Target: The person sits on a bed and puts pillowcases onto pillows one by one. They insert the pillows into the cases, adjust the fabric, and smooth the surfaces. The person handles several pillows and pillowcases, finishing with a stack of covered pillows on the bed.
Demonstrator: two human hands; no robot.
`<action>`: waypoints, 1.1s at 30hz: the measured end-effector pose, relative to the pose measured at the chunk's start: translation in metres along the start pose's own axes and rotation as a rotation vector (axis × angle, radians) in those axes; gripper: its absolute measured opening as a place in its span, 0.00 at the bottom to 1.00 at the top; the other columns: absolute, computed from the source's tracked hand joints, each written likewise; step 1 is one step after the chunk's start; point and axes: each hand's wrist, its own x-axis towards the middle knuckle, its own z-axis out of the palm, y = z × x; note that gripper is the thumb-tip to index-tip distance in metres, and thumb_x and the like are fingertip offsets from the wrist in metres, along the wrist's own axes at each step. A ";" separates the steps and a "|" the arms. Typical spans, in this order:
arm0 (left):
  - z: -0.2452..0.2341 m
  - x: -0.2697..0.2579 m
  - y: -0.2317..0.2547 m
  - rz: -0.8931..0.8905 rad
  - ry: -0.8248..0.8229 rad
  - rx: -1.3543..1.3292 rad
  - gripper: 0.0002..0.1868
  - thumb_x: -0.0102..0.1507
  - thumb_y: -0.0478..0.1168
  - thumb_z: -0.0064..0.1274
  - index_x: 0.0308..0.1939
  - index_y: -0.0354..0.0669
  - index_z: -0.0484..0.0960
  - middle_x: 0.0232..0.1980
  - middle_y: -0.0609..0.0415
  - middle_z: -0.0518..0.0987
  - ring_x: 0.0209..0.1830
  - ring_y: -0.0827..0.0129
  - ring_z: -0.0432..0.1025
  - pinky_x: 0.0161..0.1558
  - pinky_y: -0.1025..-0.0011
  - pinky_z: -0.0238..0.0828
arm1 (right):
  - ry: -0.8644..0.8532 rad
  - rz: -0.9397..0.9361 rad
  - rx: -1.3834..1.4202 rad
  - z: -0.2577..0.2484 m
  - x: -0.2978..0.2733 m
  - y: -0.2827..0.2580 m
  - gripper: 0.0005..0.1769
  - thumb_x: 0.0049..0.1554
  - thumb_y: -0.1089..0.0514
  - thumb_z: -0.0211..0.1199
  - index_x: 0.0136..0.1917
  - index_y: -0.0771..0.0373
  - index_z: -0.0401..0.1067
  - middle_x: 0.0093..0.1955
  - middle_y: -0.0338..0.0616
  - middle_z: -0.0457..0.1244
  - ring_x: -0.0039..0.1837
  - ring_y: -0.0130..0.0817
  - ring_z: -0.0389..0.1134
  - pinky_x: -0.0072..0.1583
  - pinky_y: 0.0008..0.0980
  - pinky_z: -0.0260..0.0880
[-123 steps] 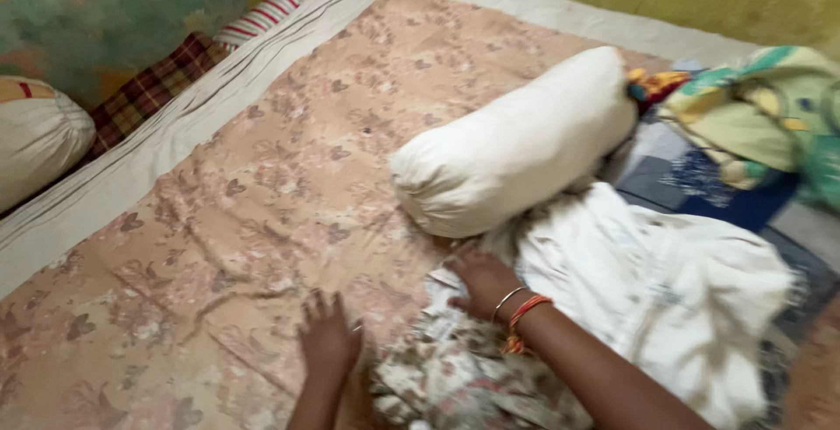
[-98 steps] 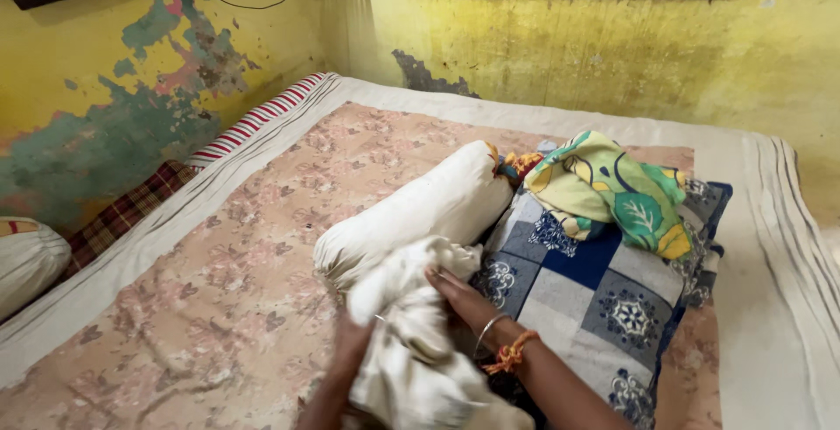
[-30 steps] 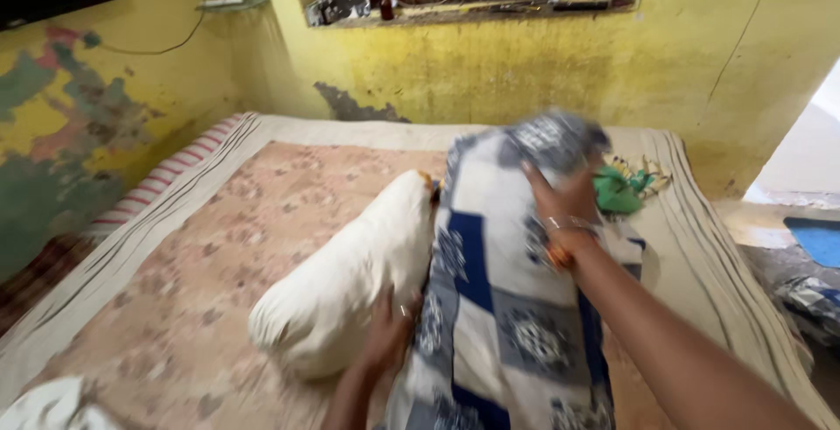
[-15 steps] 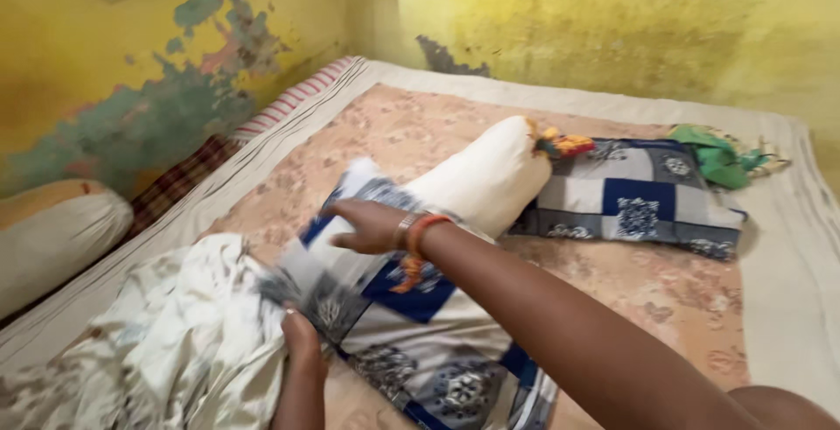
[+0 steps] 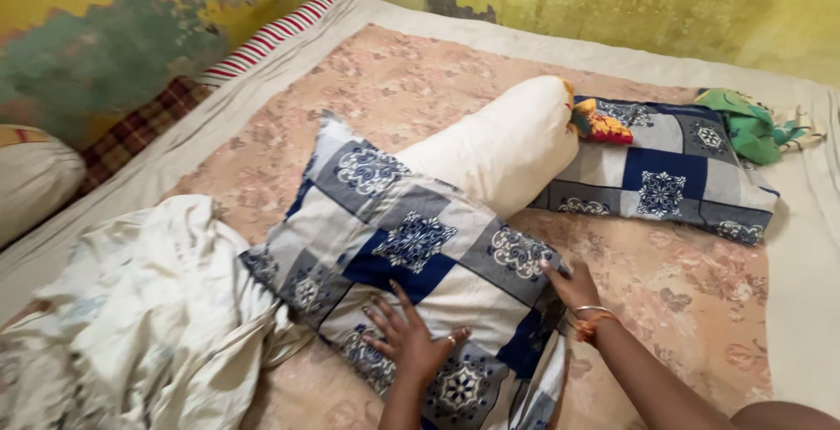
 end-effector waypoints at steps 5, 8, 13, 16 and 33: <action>0.026 0.027 -0.015 0.057 0.080 -0.049 0.88 0.40 0.77 0.69 0.76 0.51 0.13 0.78 0.29 0.10 0.78 0.35 0.04 0.65 0.28 0.03 | -0.191 0.278 0.315 0.010 0.024 0.065 0.29 0.56 0.39 0.68 0.54 0.67 0.78 0.45 0.43 0.71 0.45 0.30 0.69 0.48 0.32 0.69; 0.031 0.031 -0.018 0.065 0.119 -0.047 0.86 0.42 0.76 0.69 0.76 0.50 0.14 0.78 0.29 0.12 0.78 0.36 0.05 0.65 0.29 0.02 | 0.038 0.132 0.535 0.005 0.033 0.046 0.22 0.58 0.45 0.69 0.51 0.69 0.76 0.42 0.41 0.69 0.42 0.27 0.66 0.45 0.29 0.66; 0.029 -0.001 0.007 0.265 0.554 -0.114 0.77 0.43 0.65 0.68 0.79 0.44 0.31 0.81 0.25 0.27 0.80 0.38 0.21 0.67 0.28 0.10 | 0.051 0.145 0.849 -0.026 0.063 -0.062 0.14 0.60 0.52 0.68 0.46 0.67 0.76 0.39 0.37 0.68 0.37 0.23 0.64 0.42 0.25 0.64; 0.025 -0.024 0.061 0.723 0.743 -0.035 0.45 0.59 0.60 0.66 0.74 0.56 0.61 0.82 0.45 0.51 0.86 0.49 0.42 0.81 0.44 0.29 | 0.045 0.101 0.900 -0.044 0.061 -0.143 0.13 0.59 0.51 0.68 0.46 0.65 0.77 0.38 0.36 0.67 0.37 0.23 0.63 0.41 0.26 0.64; -0.001 0.089 0.160 0.392 0.430 -0.521 0.16 0.53 0.40 0.63 0.42 0.39 0.82 0.36 0.42 0.84 0.38 0.47 0.79 0.41 0.55 0.74 | 0.154 -0.352 0.036 0.032 0.048 -0.048 0.47 0.49 0.52 0.71 0.76 0.66 0.56 0.76 0.59 0.57 0.76 0.51 0.56 0.74 0.41 0.56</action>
